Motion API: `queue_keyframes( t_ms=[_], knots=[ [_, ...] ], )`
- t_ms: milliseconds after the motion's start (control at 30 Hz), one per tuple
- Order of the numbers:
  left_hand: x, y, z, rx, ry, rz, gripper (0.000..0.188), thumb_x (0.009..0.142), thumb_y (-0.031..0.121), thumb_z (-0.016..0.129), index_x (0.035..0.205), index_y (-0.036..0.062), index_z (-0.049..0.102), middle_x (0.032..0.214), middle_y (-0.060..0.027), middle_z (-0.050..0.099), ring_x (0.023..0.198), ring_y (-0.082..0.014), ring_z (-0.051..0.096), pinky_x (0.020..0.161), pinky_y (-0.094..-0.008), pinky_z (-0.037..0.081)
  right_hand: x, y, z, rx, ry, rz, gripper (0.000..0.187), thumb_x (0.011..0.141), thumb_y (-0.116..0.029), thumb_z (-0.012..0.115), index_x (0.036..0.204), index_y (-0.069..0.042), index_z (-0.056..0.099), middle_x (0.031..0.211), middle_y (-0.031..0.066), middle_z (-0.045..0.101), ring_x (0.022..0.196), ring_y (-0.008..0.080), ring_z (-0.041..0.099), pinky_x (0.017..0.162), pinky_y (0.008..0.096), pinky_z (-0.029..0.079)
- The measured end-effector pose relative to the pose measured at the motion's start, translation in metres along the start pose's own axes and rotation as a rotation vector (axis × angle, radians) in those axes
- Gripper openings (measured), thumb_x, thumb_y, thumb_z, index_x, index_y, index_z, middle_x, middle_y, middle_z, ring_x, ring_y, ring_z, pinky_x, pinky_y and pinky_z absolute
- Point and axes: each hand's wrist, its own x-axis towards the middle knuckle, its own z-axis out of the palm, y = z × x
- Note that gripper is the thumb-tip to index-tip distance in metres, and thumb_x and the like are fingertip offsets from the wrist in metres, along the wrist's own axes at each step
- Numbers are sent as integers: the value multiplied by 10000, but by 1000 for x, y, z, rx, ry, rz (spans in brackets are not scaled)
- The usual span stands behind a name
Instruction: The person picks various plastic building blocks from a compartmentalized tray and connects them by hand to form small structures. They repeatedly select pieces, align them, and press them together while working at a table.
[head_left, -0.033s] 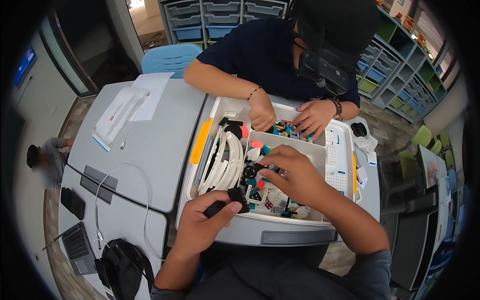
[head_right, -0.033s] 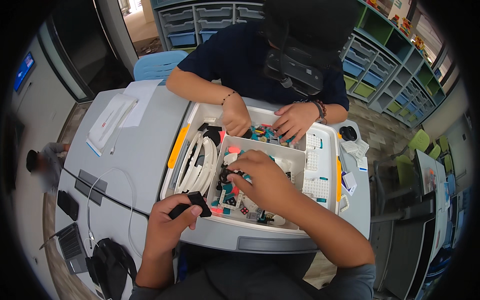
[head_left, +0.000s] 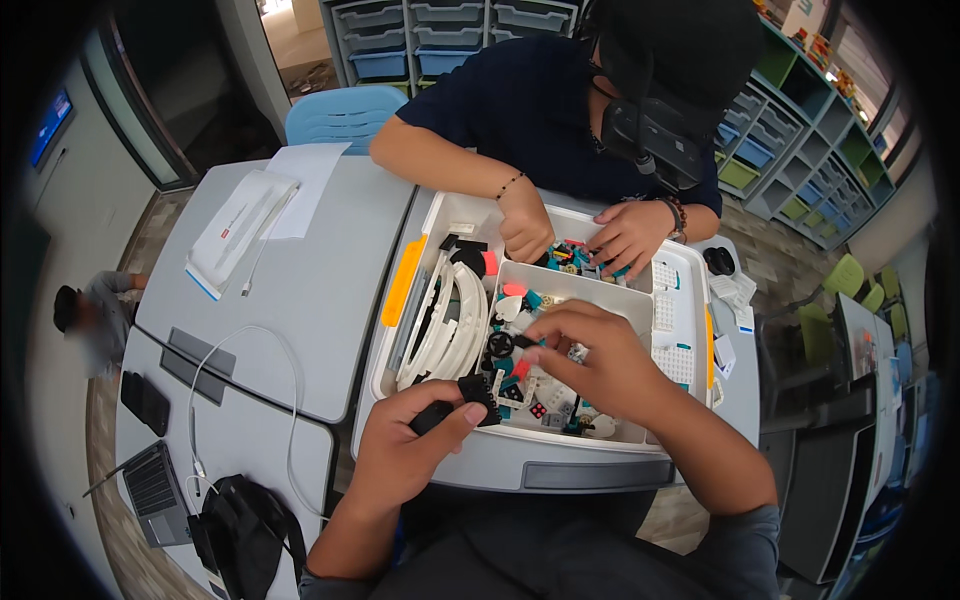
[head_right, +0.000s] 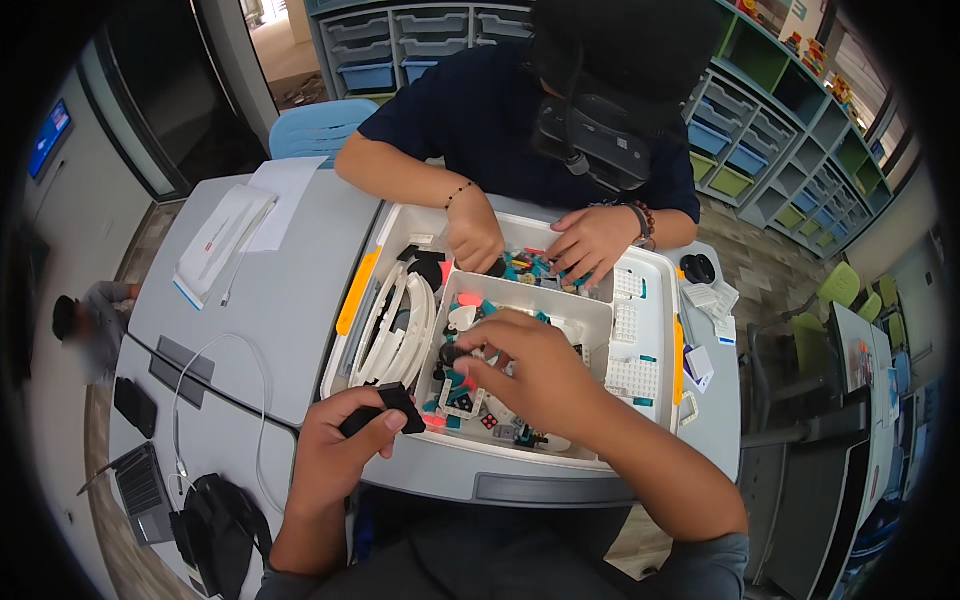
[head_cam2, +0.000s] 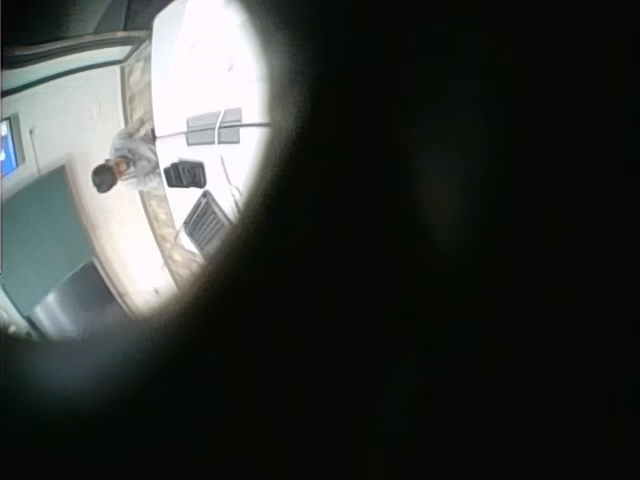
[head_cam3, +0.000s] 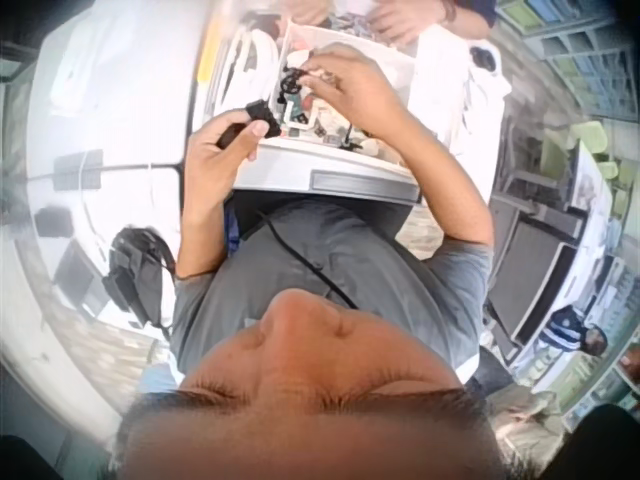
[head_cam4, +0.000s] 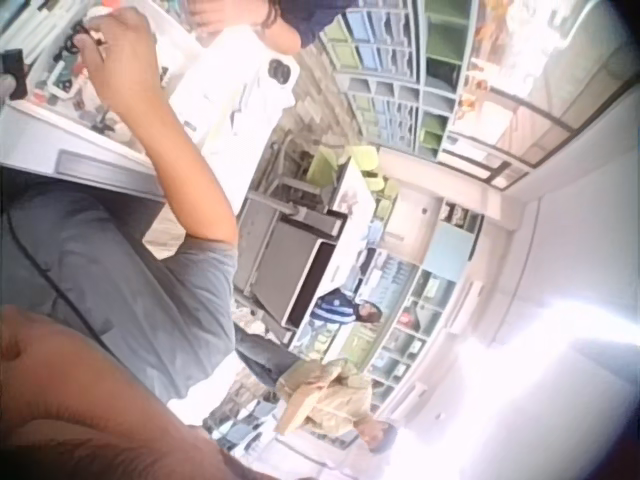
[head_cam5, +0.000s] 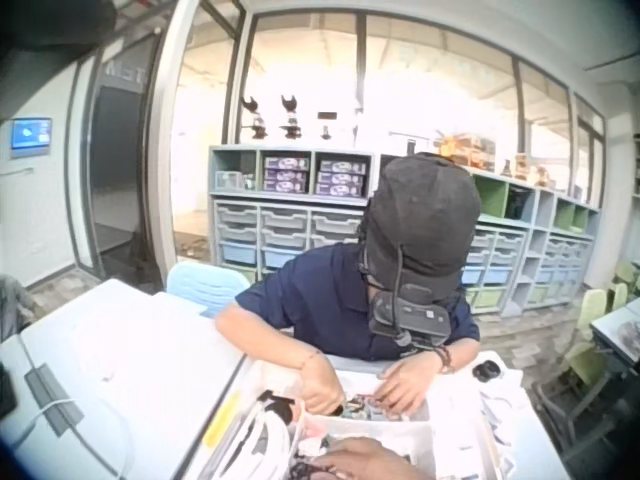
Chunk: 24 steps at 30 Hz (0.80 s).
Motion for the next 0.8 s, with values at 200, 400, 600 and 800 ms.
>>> queue_keyframes(
  t_ms=[200,400,600,800],
  knots=[
    [4,-6,15,12,-84,25,134,923,131,736,935,7,687,730,21,600,624,-34,508,557,-198,374,-39,-24,-4,784,-128,328,186,892,-121,776,1002,-13,671,909,21,701,820,50,634,728,213,512],
    [6,-7,22,89,-123,87,128,903,100,751,929,-5,683,791,1,620,679,-49,510,596,-216,384,-46,-19,2,822,-58,264,180,885,-118,782,981,-3,682,894,27,703,798,43,634,692,209,515],
    [-7,-10,27,219,-87,128,130,858,71,779,893,-19,691,849,-78,679,761,-137,628,704,-262,479,-67,-20,11,795,6,293,172,868,-118,798,921,12,699,875,24,700,797,50,632,693,214,513],
    [-9,-9,32,212,-179,124,112,829,43,783,891,-15,710,853,-112,720,787,-179,684,731,-282,510,-80,-26,-1,639,-32,273,153,808,-29,827,882,18,702,887,68,719,817,92,656,719,249,510]
  ],
)
